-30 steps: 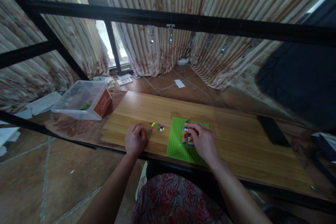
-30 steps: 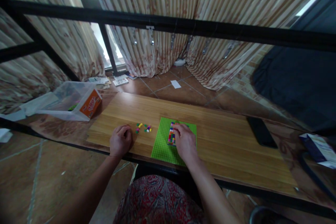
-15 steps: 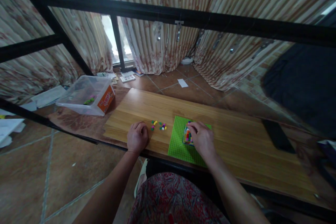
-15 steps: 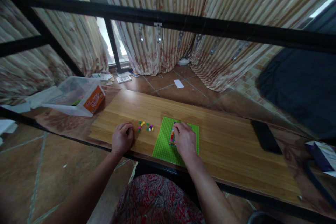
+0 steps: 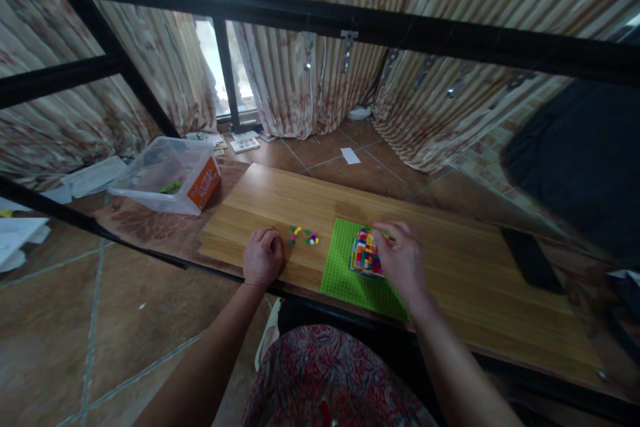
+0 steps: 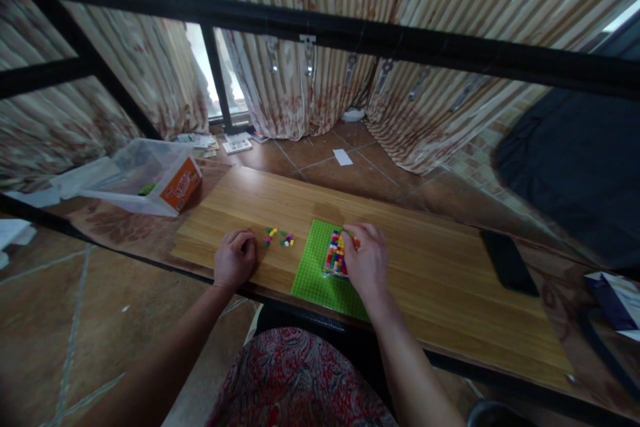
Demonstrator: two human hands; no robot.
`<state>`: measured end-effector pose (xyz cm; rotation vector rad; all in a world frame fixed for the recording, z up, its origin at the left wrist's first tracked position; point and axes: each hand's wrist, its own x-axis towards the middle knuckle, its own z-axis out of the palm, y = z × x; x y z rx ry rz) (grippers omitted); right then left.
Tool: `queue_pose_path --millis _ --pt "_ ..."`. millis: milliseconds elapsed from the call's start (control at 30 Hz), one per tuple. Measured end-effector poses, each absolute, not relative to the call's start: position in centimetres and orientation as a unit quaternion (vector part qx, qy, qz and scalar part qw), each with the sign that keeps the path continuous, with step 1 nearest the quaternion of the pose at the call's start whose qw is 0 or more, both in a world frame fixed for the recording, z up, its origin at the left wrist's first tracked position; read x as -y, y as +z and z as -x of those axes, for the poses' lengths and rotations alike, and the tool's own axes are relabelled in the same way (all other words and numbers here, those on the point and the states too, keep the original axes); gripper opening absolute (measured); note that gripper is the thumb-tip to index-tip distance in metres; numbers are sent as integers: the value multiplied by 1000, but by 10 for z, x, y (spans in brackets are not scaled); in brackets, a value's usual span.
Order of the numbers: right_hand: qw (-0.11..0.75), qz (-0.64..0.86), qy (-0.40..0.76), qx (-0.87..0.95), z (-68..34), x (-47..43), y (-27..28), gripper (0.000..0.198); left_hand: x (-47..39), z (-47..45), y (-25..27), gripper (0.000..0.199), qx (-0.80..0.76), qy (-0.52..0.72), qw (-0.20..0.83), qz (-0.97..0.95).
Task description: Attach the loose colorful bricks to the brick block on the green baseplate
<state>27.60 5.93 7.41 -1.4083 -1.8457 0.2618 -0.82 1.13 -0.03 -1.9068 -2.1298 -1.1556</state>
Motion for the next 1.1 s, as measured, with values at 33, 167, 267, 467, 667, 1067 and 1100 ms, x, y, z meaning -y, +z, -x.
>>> queue_pose_path --millis 33,167,267,467,667,1067,1100 --pt "391 553 100 729 -276 -63 73 26 -11 8 0 14 691 -374 28 619" --pt "366 554 135 735 -275 -74 63 30 -11 8 1 15 691 -369 28 621" --pt "340 556 169 739 -274 -78 57 32 -11 8 1 15 692 -369 28 620" --pt "318 583 246 707 -272 -76 58 34 -10 7 0 15 694 -370 30 617" --pt "323 592 250 695 -270 -75 59 33 -10 7 1 14 699 -365 22 615" --pt "343 581 248 696 -269 -77 51 33 -10 8 -1 15 702 -364 17 611" --pt "341 580 251 696 -269 -77 51 33 -10 8 -1 15 701 -365 17 612"
